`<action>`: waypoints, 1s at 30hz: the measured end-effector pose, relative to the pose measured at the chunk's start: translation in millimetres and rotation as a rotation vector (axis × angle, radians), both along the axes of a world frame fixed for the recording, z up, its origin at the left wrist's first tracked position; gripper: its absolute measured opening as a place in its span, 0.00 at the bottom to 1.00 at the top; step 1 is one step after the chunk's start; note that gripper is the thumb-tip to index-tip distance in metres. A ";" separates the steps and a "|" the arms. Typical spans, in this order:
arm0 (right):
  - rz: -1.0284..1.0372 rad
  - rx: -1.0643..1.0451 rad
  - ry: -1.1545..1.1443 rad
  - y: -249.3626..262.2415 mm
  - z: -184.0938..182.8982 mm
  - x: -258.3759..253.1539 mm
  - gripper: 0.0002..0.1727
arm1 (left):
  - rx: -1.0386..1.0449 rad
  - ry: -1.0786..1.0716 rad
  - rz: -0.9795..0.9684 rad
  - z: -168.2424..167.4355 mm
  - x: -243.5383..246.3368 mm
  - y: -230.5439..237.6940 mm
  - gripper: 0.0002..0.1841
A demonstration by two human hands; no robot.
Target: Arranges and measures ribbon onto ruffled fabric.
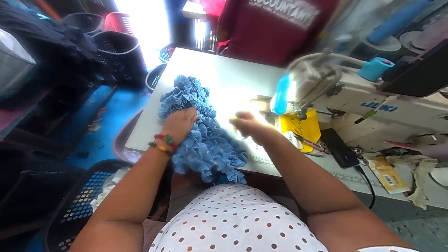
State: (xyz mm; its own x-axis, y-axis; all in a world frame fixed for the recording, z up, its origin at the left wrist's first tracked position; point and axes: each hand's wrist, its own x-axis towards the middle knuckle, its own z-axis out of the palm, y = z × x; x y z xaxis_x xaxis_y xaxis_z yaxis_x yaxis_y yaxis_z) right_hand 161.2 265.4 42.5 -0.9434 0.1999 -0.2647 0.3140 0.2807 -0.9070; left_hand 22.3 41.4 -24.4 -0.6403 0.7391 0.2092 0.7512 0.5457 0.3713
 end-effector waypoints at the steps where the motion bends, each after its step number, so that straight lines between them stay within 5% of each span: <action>1: 0.091 0.235 -0.046 3.9 7.2 6.8 0.13 | 0.003 0.004 0.003 -0.4 -0.3 0.6 0.17; 3: 0.175 0.628 0.019 1.3 21.6 23.2 0.14 | 0.026 -0.015 -0.017 1.0 -1.8 0.4 0.17; 5: 0.188 0.854 0.363 -8.0 23.6 39.3 0.11 | 0.088 -0.061 -0.075 5.5 -4.7 -2.6 0.16; 7: 0.244 0.757 0.737 -20.5 16.5 41.0 0.10 | 0.144 -0.085 -0.131 10.2 -5.8 -7.1 0.14; 9: 0.360 0.442 0.870 -38.6 12.1 31.5 0.12 | 0.139 -0.068 -0.150 13.0 -3.1 -9.5 0.14; 11: 0.392 0.141 0.809 -60.1 8.6 19.3 0.11 | 0.092 -0.071 -0.132 13.6 1.3 -9.3 0.14; 13: 0.323 0.070 0.655 -78.9 0.8 5.4 0.13 | 0.105 -0.081 -0.113 12.3 3.8 -8.7 0.13; 17: 0.221 0.236 0.521 -92.1 -21.1 -26.5 0.14 | 0.219 -0.016 -0.081 26.5 10.9 -21.8 0.08; 20: 0.235 0.394 0.575 -96.2 -32.5 -37.1 0.18 | -0.029 0.105 0.067 64.8 30.6 -40.5 0.09; 23: 0.259 0.527 0.672 -101.5 -42.0 -39.1 0.26 | -0.209 0.006 0.139 95.6 49.9 -47.7 0.12; 26: 0.271 0.546 0.693 -105.5 -43.0 -38.8 0.29 | -0.014 -0.154 0.065 103.4 68.7 -46.2 0.10; 30: 0.184 0.399 0.721 -104.7 -45.6 -39.3 0.20 | 0.206 -0.163 -0.033 82.2 82.5 -47.4 0.11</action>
State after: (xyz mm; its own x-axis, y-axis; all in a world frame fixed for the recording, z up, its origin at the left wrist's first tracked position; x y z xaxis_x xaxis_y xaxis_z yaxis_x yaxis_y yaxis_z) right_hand 121.9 160.8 -3.1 -0.8809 -0.0231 0.4728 -0.3862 0.6126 -0.6896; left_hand 104.8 -6.0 57.8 -0.6540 0.7127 0.2537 0.6887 0.4221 0.5895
